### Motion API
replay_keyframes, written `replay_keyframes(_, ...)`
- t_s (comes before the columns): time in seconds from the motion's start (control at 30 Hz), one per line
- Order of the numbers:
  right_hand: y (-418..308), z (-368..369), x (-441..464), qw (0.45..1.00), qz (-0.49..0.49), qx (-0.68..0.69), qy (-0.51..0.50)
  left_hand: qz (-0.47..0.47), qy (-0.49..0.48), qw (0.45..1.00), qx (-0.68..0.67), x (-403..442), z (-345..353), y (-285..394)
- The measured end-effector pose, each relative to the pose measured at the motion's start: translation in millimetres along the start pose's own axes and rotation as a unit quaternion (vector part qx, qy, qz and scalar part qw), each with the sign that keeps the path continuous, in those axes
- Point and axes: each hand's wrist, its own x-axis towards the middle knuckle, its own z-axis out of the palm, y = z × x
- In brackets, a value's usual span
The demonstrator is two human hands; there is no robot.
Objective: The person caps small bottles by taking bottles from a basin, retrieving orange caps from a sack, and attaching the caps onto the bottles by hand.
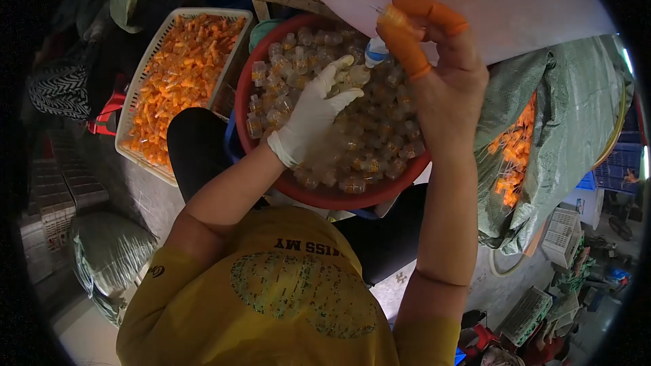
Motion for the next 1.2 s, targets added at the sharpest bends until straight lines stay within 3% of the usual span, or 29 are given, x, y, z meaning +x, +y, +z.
replay_keyframes(0.1,28.2,-0.1,-5.5,0.996,0.058,-0.061,-0.025,0.001,-0.009,0.999,-0.038,5.1,0.4,-8.6)
replay_keyframes(0.2,19.9,-3.3,-8.6,0.993,0.113,0.032,0.0,0.02,-0.013,0.999,-0.029,4.3,-1.6,-15.1)
replay_keyframes(0.5,36.0,-1.5,-15.0,0.986,0.122,0.085,0.074,-0.003,0.0,1.0,-0.019,8.1,-0.3,-13.0)
replay_keyframes(0.7,28.1,-12.8,-13.9,0.988,0.074,0.131,0.047,-0.027,0.017,0.999,0.0,3.0,5.0,1.4)
replay_keyframes(0.8,-0.1,-6.8,-20.0,0.998,0.028,0.037,0.043,-0.037,0.019,0.999,0.008,0.5,6.8,4.0)
replay_keyframes(0.9,-9.6,-12.9,-38.1,0.999,0.021,-0.025,-0.043,-0.049,0.01,0.997,0.052,-4.4,-0.5,-8.1)
replay_keyframes(0.93,-8.3,-21.2,-45.6,0.983,0.077,-0.141,-0.093,-0.062,0.01,0.994,0.09,-6.4,-4.8,-13.2)
replay_keyframes(1.03,19.2,-53.1,-60.6,0.906,-0.037,-0.389,-0.161,-0.097,0.018,0.989,0.107,-23.4,-17.1,-4.6)
replay_keyframes(1.07,18.1,-61.5,-61.4,0.901,-0.039,-0.405,-0.152,-0.111,0.021,0.989,0.096,-32.2,-19.9,4.0)
replay_keyframes(1.13,11.0,-71.5,-65.1,0.89,-0.038,-0.434,-0.134,-0.224,-0.017,0.975,0.003,-45.4,-23.6,31.9)
replay_keyframes(1.2,2.8,-67.2,-71.2,0.917,0.007,-0.366,-0.156,-0.282,-0.085,0.953,-0.071,-50.7,-26.8,37.5)
